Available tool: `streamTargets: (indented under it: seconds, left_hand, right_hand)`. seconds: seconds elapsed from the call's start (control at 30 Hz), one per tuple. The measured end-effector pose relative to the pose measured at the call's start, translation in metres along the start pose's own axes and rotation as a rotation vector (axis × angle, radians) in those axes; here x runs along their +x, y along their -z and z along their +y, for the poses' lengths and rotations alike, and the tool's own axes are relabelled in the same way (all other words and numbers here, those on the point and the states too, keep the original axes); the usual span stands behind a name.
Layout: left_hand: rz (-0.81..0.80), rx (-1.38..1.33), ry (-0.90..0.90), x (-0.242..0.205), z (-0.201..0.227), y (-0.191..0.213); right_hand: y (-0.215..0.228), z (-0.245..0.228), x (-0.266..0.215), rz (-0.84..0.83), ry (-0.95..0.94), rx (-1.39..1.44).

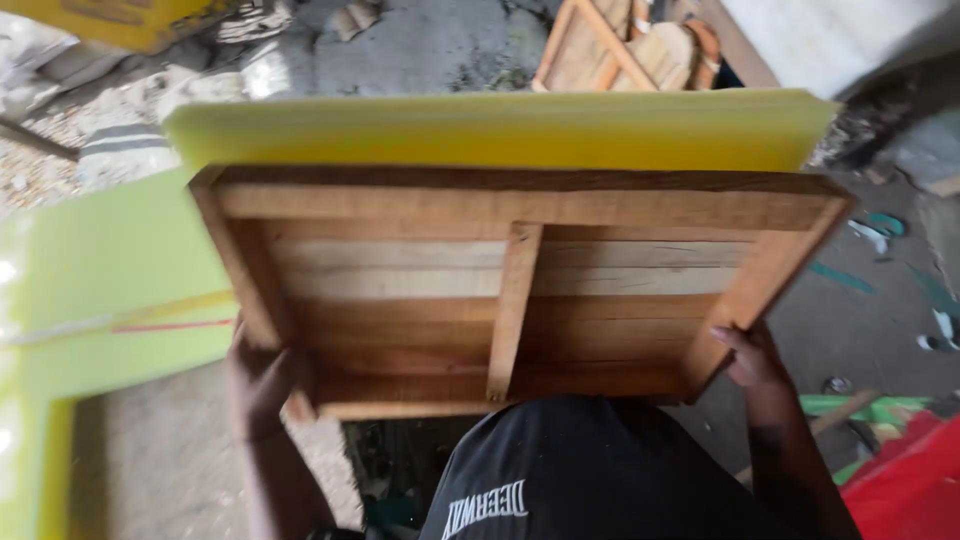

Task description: Measuring and marking foam sheets to fit a wooden furniture frame for reupholstery.

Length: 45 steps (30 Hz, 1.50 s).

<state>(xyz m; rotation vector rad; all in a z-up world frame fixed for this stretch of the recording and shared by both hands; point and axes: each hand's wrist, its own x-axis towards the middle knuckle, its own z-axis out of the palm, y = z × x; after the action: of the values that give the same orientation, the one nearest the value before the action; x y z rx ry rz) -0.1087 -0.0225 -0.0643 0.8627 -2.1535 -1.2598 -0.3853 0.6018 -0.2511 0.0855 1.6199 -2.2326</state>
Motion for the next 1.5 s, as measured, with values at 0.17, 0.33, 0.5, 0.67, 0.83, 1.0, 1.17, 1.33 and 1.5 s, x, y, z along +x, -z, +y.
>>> streamTargets:
  seconds: [0.17, 0.33, 0.5, 0.67, 0.83, 1.0, 1.17, 1.33, 1.5]
  left_hand:
    - [-0.295, -0.1, 0.026, 0.096, 0.016, -0.185]
    - [-0.596, 0.188, 0.038, 0.139, -0.053, -0.361]
    - [-0.869, 0.172, 0.166, 0.177, -0.105, -0.534]
    - [-1.114, 0.422, 0.36, 0.176, -0.137, -0.625]
    - [-1.22, 0.449, -0.209, 0.142, -0.161, -0.609]
    - [-1.408, 1.516, -1.194, 0.153, -0.236, -0.471]
    - [-1.252, 1.416, -0.204, 0.097, -0.229, -0.355]
    - [-0.51, 0.814, 1.044, 0.015, -0.181, -0.37]
    - [-0.883, 0.816, 0.026, -0.043, -0.153, -0.494]
  right_hand:
    - [0.09, -0.069, -0.044, 0.31, 0.278, -0.466]
    - [0.114, -0.139, -0.076, 0.618, 0.412, -0.593]
    - [0.018, -0.232, -0.011, 0.542, 0.463, -0.902]
    - [-0.006, -0.178, 0.135, 0.385, 0.671, -1.245]
    - [-0.026, -0.103, 0.299, 0.423, 0.185, -1.733]
    - [0.075, -0.022, 0.372, 0.336, 0.134, -1.801]
    - [0.136, -0.006, 0.387, 0.272, 0.191, -1.819]
    - [0.156, -0.045, 0.408, 0.357, 0.553, -1.827]
    - [0.225, 0.002, 0.431, 0.278, 0.257, -1.724]
